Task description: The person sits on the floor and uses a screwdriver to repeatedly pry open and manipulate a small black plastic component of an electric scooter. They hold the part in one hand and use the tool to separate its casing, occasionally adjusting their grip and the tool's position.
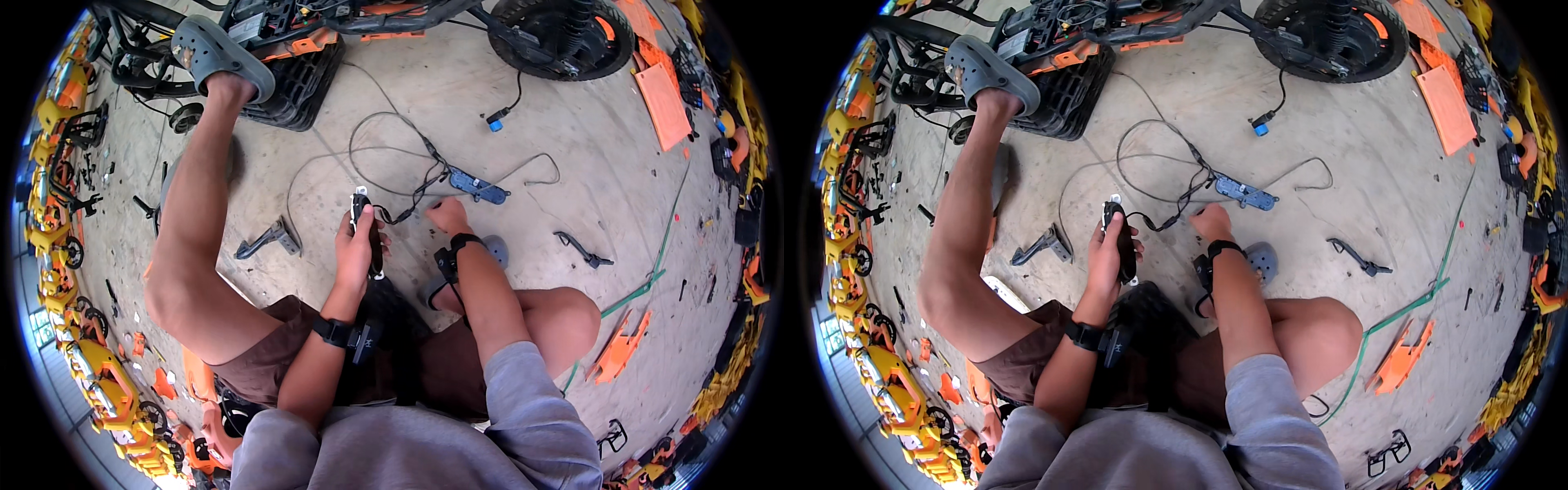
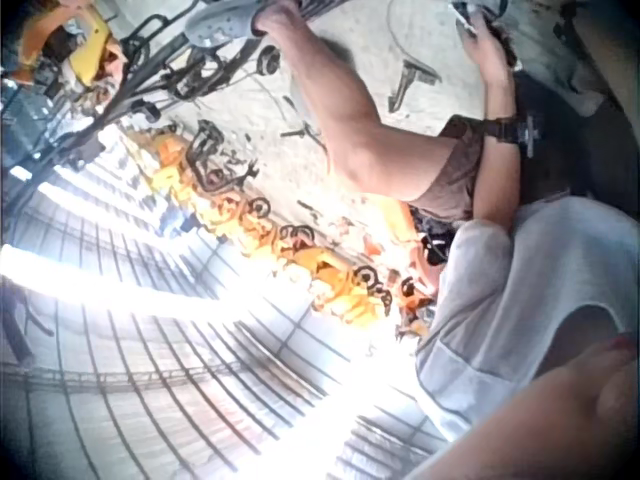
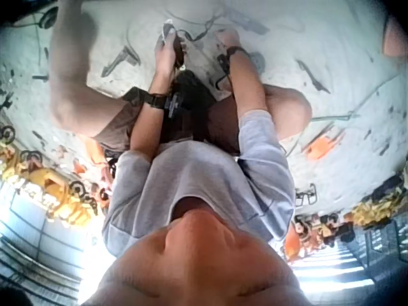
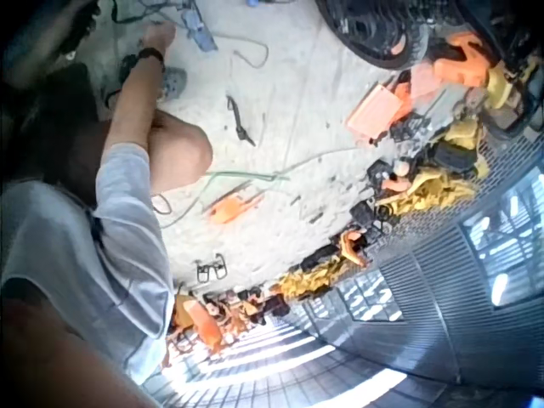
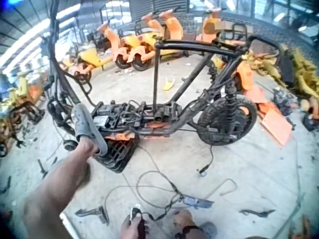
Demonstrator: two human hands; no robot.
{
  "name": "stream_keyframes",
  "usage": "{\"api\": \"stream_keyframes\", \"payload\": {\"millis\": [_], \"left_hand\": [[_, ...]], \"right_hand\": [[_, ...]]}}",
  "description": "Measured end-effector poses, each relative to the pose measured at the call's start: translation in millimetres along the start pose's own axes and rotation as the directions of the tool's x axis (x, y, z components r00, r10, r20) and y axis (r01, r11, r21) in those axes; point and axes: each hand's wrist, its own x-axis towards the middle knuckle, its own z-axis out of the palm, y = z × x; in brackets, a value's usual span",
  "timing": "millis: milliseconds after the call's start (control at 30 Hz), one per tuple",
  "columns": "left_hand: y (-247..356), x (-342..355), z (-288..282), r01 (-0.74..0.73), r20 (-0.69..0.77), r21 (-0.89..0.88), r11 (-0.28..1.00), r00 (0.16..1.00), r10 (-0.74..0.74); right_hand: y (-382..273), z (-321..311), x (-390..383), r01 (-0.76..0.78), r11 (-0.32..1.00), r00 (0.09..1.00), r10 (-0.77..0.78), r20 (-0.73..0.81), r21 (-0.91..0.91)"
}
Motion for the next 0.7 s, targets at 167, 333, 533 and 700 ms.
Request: {"api": "stream_keyframes", "payload": {"millis": [167,333,533,700], "left_hand": [[7,-2,-21,-0.005,-0.004,-0.126,0.992,1.000,0.004],[1,1,-38,0.036,-0.002,-0.227,0.973,0.999,-0.038],[5,-1,-37,0.068,0.132,-0.331,0.941,0.991,-0.025],[7,-1,-41,0.170,0.313,-0.410,0.896,0.949,-0.037]], "right_hand": [[-2,1,7,0.299,0.896,0.953,-0.261,0.155,-0.328],[2,0,2,0.324,0.851,0.943,-0.254,0.216,-0.414],[-7,-34,3,0.377,0.771,0.924,-0.348,0.157,-0.512],[-104,-119,-28,0.491,0.752,0.852,-0.520,0.061,-0.439]]}}
